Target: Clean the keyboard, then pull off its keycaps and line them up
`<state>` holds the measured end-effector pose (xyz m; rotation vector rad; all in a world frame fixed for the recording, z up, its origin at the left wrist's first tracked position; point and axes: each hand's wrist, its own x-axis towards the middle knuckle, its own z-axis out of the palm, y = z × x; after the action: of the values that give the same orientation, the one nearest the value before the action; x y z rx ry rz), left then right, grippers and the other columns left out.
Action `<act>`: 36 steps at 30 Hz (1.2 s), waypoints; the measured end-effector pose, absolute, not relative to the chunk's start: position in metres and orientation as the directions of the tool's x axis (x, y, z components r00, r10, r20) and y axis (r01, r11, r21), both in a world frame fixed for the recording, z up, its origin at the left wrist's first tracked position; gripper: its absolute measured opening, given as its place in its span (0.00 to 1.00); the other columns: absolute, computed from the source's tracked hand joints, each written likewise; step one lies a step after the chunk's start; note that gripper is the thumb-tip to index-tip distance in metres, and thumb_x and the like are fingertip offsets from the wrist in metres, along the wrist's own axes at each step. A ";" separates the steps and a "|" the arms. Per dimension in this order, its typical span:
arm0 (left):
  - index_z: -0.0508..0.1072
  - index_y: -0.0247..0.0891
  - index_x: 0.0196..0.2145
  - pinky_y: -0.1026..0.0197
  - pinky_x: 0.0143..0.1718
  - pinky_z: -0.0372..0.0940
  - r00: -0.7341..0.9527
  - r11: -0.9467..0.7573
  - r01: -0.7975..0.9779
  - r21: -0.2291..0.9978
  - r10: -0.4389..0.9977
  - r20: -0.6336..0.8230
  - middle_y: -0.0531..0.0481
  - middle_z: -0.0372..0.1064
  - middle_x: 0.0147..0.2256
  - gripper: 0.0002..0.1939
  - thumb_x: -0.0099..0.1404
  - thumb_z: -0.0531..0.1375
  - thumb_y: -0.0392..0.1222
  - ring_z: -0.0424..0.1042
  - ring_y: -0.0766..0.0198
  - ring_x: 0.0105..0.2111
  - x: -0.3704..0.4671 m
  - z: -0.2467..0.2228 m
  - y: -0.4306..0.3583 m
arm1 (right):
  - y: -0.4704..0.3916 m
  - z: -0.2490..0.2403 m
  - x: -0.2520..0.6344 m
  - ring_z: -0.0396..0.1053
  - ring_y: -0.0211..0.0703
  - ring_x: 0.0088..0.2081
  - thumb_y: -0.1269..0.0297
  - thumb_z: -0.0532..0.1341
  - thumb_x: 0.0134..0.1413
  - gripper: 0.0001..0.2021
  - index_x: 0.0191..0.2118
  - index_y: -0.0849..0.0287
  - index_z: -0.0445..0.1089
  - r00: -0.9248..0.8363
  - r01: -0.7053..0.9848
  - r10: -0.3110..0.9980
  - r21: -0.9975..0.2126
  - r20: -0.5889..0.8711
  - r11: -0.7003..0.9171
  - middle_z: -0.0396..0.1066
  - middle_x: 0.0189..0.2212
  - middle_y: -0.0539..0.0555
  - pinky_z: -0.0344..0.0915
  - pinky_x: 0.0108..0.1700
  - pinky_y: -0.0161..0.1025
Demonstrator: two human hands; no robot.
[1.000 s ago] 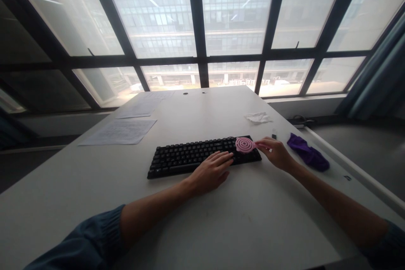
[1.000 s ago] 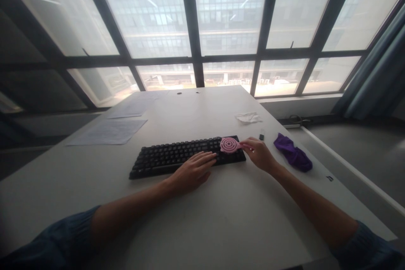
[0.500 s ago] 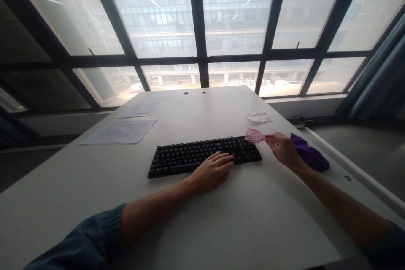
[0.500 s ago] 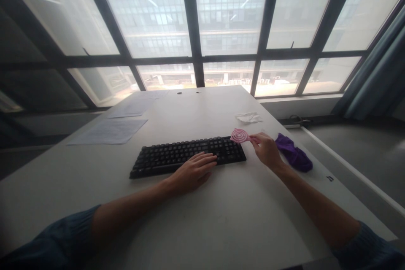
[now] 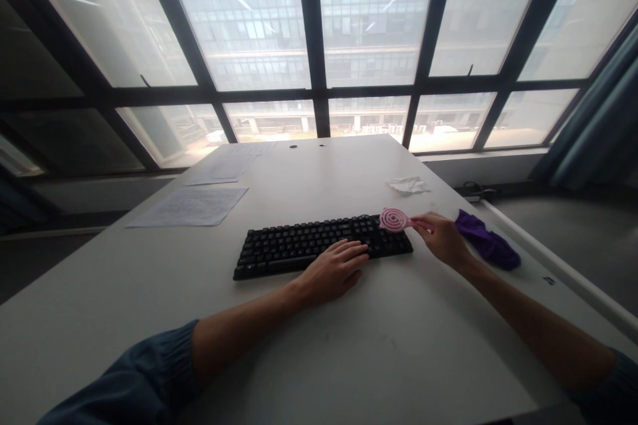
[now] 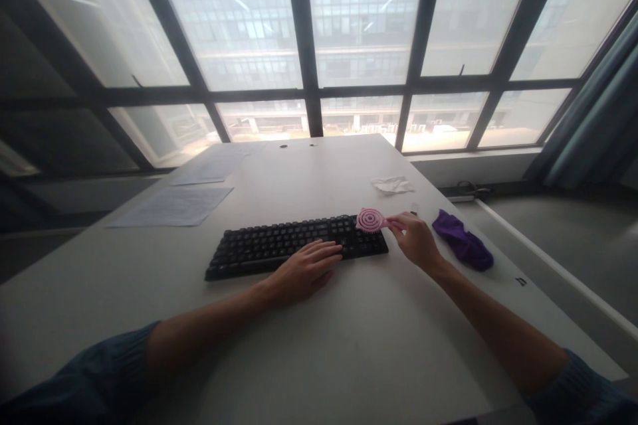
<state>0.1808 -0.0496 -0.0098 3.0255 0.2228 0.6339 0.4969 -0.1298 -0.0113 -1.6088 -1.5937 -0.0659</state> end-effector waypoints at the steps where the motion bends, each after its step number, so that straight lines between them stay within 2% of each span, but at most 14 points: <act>1: 0.69 0.40 0.58 0.46 0.65 0.57 0.907 -0.988 0.134 0.071 0.151 0.393 0.44 0.65 0.61 0.19 0.72 0.53 0.39 0.62 0.55 0.62 0.181 -0.009 -0.050 | -0.130 -0.011 0.496 0.74 0.53 0.39 0.54 0.59 0.62 0.13 0.41 0.57 0.77 0.211 0.853 0.778 -0.500 0.591 0.149 0.77 0.37 0.60 0.71 0.43 0.49; 4: 0.69 0.39 0.58 0.46 0.65 0.57 0.908 -0.989 0.133 0.071 0.150 0.390 0.44 0.65 0.61 0.18 0.73 0.52 0.39 0.62 0.55 0.62 0.180 -0.008 -0.050 | -0.131 -0.011 0.494 0.74 0.54 0.40 0.55 0.59 0.62 0.13 0.40 0.57 0.77 0.262 0.860 0.736 -0.497 0.624 0.115 0.77 0.38 0.60 0.70 0.46 0.50; 9: 0.68 0.39 0.58 0.46 0.66 0.56 0.910 -0.988 0.134 0.076 0.153 0.386 0.44 0.65 0.61 0.19 0.73 0.52 0.40 0.62 0.55 0.63 0.180 -0.008 -0.050 | -0.131 -0.011 0.493 0.75 0.52 0.39 0.56 0.60 0.61 0.12 0.41 0.57 0.77 0.200 0.823 0.802 -0.540 0.563 0.175 0.77 0.38 0.60 0.71 0.43 0.47; 13: 0.69 0.39 0.58 0.46 0.65 0.56 0.908 -0.988 0.130 0.084 0.152 0.389 0.44 0.65 0.61 0.18 0.73 0.53 0.42 0.62 0.55 0.62 0.180 -0.010 -0.049 | -0.130 -0.012 0.497 0.75 0.54 0.40 0.56 0.61 0.61 0.13 0.40 0.60 0.78 0.294 0.854 0.727 -0.512 0.620 0.091 0.78 0.37 0.61 0.71 0.46 0.50; 15: 0.69 0.39 0.58 0.47 0.65 0.56 0.908 -0.988 0.125 0.086 0.149 0.391 0.43 0.65 0.61 0.18 0.73 0.53 0.42 0.62 0.55 0.62 0.180 -0.010 -0.049 | -0.130 -0.011 0.497 0.75 0.53 0.39 0.55 0.62 0.60 0.14 0.40 0.61 0.78 0.283 0.817 0.754 -0.561 0.593 0.135 0.78 0.37 0.61 0.72 0.45 0.49; 19: 0.68 0.39 0.58 0.46 0.66 0.56 0.906 -0.988 0.127 0.091 0.153 0.395 0.43 0.65 0.61 0.18 0.73 0.53 0.41 0.62 0.55 0.63 0.180 -0.010 -0.049 | -0.132 -0.008 0.489 0.77 0.50 0.40 0.53 0.63 0.59 0.14 0.41 0.58 0.78 0.120 0.660 0.870 -0.693 0.479 0.291 0.78 0.38 0.58 0.75 0.45 0.46; 22: 0.68 0.40 0.58 0.45 0.65 0.56 0.904 -0.988 0.122 0.094 0.150 0.399 0.43 0.65 0.61 0.18 0.73 0.53 0.41 0.62 0.54 0.62 0.180 -0.009 -0.049 | -0.131 -0.012 0.488 0.77 0.51 0.41 0.53 0.64 0.59 0.14 0.41 0.57 0.78 0.103 0.622 0.883 -0.722 0.459 0.303 0.77 0.39 0.58 0.76 0.46 0.47; 27: 0.68 0.40 0.58 0.46 0.65 0.57 0.904 -0.989 0.122 0.089 0.147 0.401 0.44 0.65 0.61 0.18 0.73 0.53 0.41 0.62 0.55 0.63 0.180 -0.010 -0.049 | -0.126 -0.022 0.495 0.77 0.52 0.39 0.57 0.64 0.58 0.11 0.39 0.59 0.78 0.284 0.704 0.815 -0.688 0.504 0.180 0.78 0.37 0.58 0.75 0.45 0.48; 31: 0.68 0.39 0.58 0.45 0.65 0.57 0.899 -0.989 0.120 0.081 0.143 0.414 0.43 0.66 0.60 0.18 0.73 0.53 0.41 0.62 0.54 0.63 0.180 -0.009 -0.050 | -0.126 -0.024 0.493 0.77 0.50 0.38 0.58 0.63 0.59 0.10 0.39 0.59 0.77 0.234 0.720 0.819 -0.660 0.524 0.216 0.78 0.37 0.58 0.75 0.43 0.46; 36: 0.67 0.39 0.59 0.45 0.64 0.58 0.896 -0.989 0.126 0.072 0.145 0.420 0.43 0.65 0.61 0.18 0.73 0.53 0.40 0.61 0.54 0.63 0.181 -0.008 -0.050 | -0.131 -0.016 0.484 0.74 0.51 0.36 0.59 0.61 0.61 0.10 0.39 0.59 0.77 0.209 0.832 0.749 -0.516 0.629 0.201 0.76 0.35 0.59 0.72 0.39 0.47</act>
<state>0.1809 -0.0502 -0.0081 3.0168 0.2156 0.6732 0.4839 -0.1308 -0.0159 -1.5548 -1.5469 -0.1134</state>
